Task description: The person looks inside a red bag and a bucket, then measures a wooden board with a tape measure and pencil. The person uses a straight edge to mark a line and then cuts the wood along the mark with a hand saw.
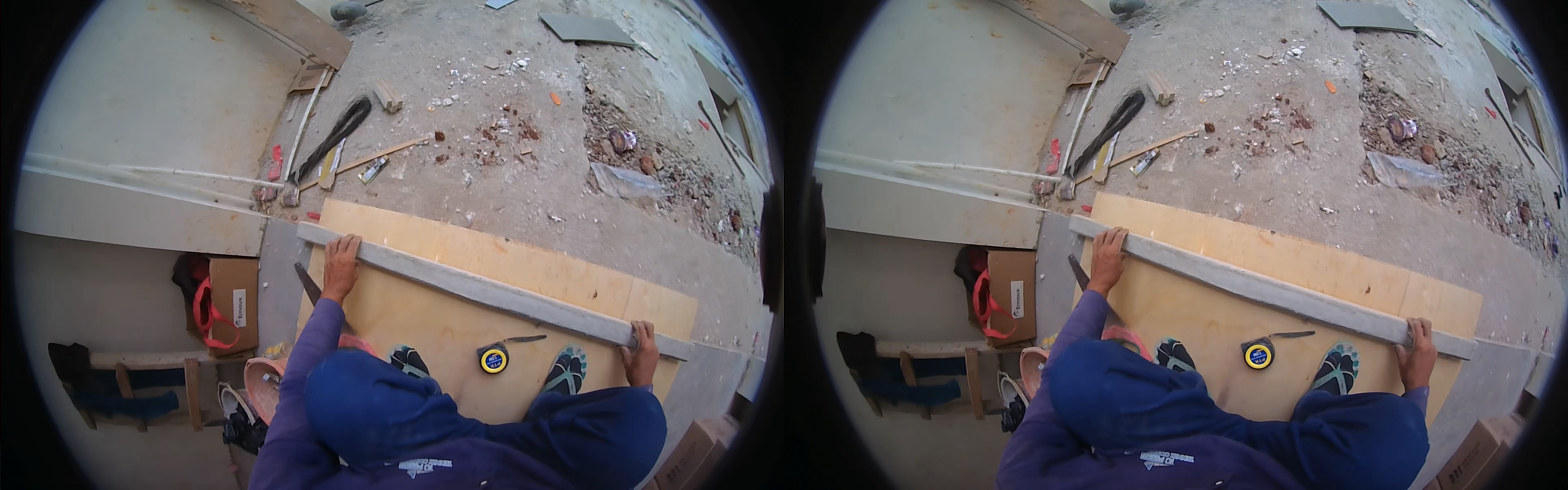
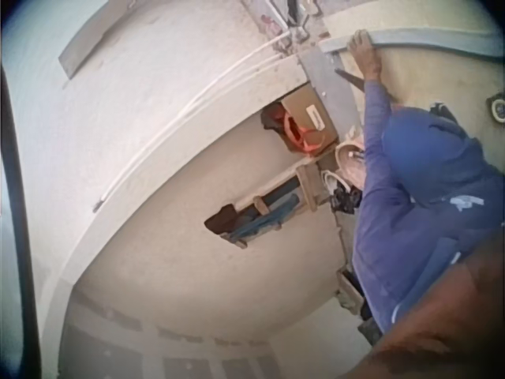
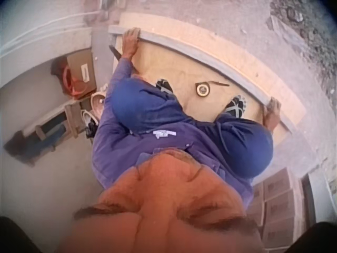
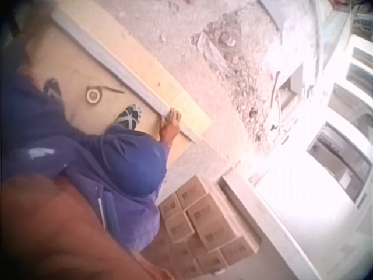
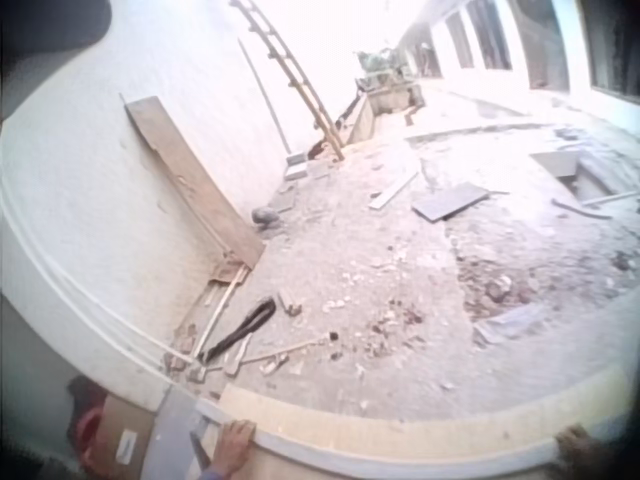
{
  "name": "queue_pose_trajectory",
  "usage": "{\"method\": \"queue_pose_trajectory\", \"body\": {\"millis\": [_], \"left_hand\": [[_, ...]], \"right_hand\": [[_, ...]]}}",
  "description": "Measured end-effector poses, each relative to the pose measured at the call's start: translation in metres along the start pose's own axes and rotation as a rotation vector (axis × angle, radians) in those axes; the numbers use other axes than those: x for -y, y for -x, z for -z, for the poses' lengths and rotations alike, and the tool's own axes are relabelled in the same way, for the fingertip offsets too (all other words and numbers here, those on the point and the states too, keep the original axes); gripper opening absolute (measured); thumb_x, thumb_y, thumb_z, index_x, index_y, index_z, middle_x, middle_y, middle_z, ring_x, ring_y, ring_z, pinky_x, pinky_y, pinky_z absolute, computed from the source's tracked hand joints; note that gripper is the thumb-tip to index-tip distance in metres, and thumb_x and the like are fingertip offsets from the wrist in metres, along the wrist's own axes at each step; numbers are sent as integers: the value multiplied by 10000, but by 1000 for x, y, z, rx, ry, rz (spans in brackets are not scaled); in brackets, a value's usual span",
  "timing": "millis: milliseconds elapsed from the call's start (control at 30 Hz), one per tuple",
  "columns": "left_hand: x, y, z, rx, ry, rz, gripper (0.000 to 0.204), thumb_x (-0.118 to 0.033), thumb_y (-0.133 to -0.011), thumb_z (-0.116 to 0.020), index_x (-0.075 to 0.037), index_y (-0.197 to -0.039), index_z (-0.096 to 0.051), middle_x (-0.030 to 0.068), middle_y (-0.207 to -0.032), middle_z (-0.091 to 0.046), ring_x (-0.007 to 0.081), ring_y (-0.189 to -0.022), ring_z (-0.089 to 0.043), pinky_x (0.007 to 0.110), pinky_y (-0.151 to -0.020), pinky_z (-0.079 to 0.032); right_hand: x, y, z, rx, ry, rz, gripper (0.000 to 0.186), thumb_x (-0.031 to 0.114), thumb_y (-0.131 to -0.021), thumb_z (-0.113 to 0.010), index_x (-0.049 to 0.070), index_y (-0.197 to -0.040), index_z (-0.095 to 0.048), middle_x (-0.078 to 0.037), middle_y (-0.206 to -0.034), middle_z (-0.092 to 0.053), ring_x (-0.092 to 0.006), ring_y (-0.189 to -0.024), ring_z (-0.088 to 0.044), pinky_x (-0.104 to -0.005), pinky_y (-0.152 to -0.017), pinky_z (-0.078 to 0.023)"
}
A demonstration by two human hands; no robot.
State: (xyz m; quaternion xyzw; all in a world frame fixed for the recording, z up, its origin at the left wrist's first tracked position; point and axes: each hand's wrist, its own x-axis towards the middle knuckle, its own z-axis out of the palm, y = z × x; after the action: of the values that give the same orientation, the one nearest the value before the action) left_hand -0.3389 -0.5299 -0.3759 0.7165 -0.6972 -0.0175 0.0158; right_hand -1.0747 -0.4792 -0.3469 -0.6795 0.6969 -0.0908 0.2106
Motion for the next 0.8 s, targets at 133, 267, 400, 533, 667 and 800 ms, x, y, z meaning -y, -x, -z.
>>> {"method": "queue_pose_trajectory", "body": {"millis": [133, 267, 400, 533, 667, 800], "left_hand": [[9, -1, -15, -61, 57, 71, 765, -74, -816, -825, -55, -1520, -525, 162, -1527, -547, 383, -1458, -445, 499, -1243, -334], [43, 19, -38, -321, 303, 394, 773, -302, -953, -766, 31, -1576, -453, 264, -1592, -486, 426, -1528, -383, 489, -1267, -305], [105, 15, -55, -377, 456, 895, 848, -534, -1056, -610, 103, -1578, -411, 326, -1614, -449, 455, -1524, -404, 472, -1263, -321], [145, -21, -58, -489, 634, 1069, 933, -612, -1031, -608, 119, -1574, -405, 349, -1603, -449, 454, -1508, -435, 456, -1250, -345], [139, -54, -68, -511, 628, 1212, 986, -609, -968, -699, 116, -1571, -413, 337, -1565, -496, 423, -1463, -497, 439, -1206, -400], [137, -63, -74, -534, 573, 1230, 903, -491, -897, -814, 114, -1497, -512, 253, -1383, -658, 342, -1239, -658, 409, -1045, -518]], "right_hand": [[3, -8, -8, 20, 12, -33, 726, -66, -668, -871, 82, -1333, -619, -141, -1334, -581, -416, -1195, -634, -472, -958, -551], [-2, -4, -7, -22, -26, -69, 785, -91, -641, -875, 76, -1361, -609, -140, -1344, -579, -405, -1229, -619, -461, -1004, -539], [-7, -6, -6, 16, -14, -147, 799, -123, -635, -866, 53, -1369, -603, -142, -1350, -587, -408, -1231, -617, -447, -1022, -528], [-13, -11, -8, -2, -7, -206, 782, -142, -645, -855, 50, -1360, -601, -140, -1365, -590, -406, -1258, -608, -445, -1041, -517], [-28, -7, -5, 5, 67, -259, 747, -171, -674, -806, 53, -1356, -599, -152, -1414, -580, -409, -1298, -593, -454, -1062, -507], [-36, -3, -5, 19, 109, -202, 709, -197, -721, -717, 58, -1371, -594, -166, -1477, -557, -425, -1328, -578, -466, -1072, -504]]}}
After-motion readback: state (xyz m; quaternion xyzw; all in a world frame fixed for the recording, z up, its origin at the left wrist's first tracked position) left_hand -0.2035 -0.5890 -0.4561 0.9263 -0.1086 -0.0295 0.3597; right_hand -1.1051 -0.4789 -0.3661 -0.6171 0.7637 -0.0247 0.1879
